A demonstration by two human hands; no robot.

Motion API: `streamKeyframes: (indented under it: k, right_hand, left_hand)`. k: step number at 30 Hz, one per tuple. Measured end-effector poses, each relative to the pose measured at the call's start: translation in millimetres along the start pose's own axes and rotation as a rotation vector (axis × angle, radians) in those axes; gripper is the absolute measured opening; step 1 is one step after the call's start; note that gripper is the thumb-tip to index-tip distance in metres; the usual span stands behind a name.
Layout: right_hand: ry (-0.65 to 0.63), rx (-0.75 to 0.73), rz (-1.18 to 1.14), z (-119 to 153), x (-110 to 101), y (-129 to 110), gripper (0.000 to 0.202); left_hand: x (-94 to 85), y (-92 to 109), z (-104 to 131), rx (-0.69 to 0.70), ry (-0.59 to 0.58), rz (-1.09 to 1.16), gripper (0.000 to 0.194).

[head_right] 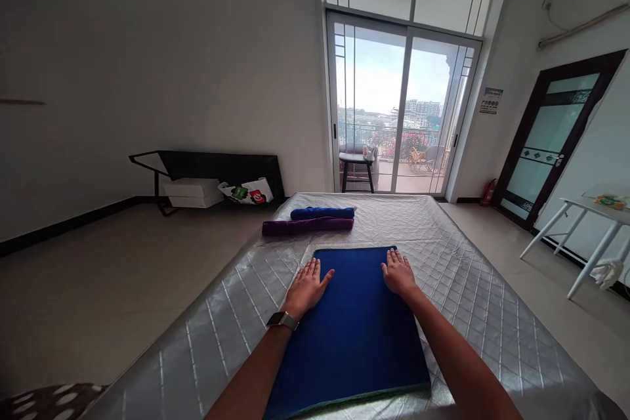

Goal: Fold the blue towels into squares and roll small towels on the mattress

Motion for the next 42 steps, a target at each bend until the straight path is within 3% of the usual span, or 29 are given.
streamKeyframes:
  k: [3,7,11,16,19,24,27,29,31,34,42]
  right_hand:
    - [-0.014,-0.006,-0.024,-21.3,-3.8,3.6,0.063]
    - [-0.01,-0.021,-0.035,-37.4,9.0,8.2,0.064]
    - [0.029,-0.019,-0.039,-40.1,22.2,9.2,0.064]
    - [0.032,-0.018,-0.091,-39.6,23.3,7.8,0.064]
    - [0.029,-0.017,-0.124,-40.1,23.4,7.2,0.064]
    - [0.054,-0.015,-0.14,-40.2,25.9,7.0,0.064]
    - [0.05,-0.031,-0.124,-40.4,27.3,7.3,0.062]
    - [0.043,-0.037,-0.117,-41.1,28.2,7.4,0.061]
    - [0.047,-0.034,-0.114,-42.1,29.2,7.2,0.062]
    - [0.067,-0.016,-0.117,-43.6,30.5,6.6,0.064]
    - [0.052,0.011,-0.12,-44.6,32.3,6.5,0.064]
  left_hand:
    - [1.9,-4.8,-0.8,0.013,-0.008,-0.01,0.079]
    - [2.0,-7.3,-2.1,0.018,-0.044,-0.036,0.076]
    - [-2.9,-6.4,0.0,0.006,-0.061,-0.073,0.078]
    - [-13.1,2.9,9.9,0.012,-0.017,-0.079,0.082]
    - [-12.9,33.7,16.6,0.141,-0.012,-0.067,0.08]
    - [-0.4,120.2,3.2,0.431,-0.114,-0.007,0.075]
    - [8.5,153.7,-21.1,0.415,-0.129,0.029,0.074]
    - [16.7,159.9,-34.1,0.332,-0.154,0.049,0.074]
    - [25.3,154.7,-40.8,0.264,-0.183,0.068,0.072]
    - [30.8,128.7,-42.8,0.247,-0.197,0.071,0.067]
    - [-4.4,12.2,-50.4,0.002,-0.111,-0.018,0.071]
Point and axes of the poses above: each hand's wrist, its own z-axis away from the middle knuckle, its own x-axis out of the palm, y = z × x, the point moved 1 cm from there along -z, towards the middle knuckle, and after that the axes turned 15 degrees about z, right-handed, at the moved point
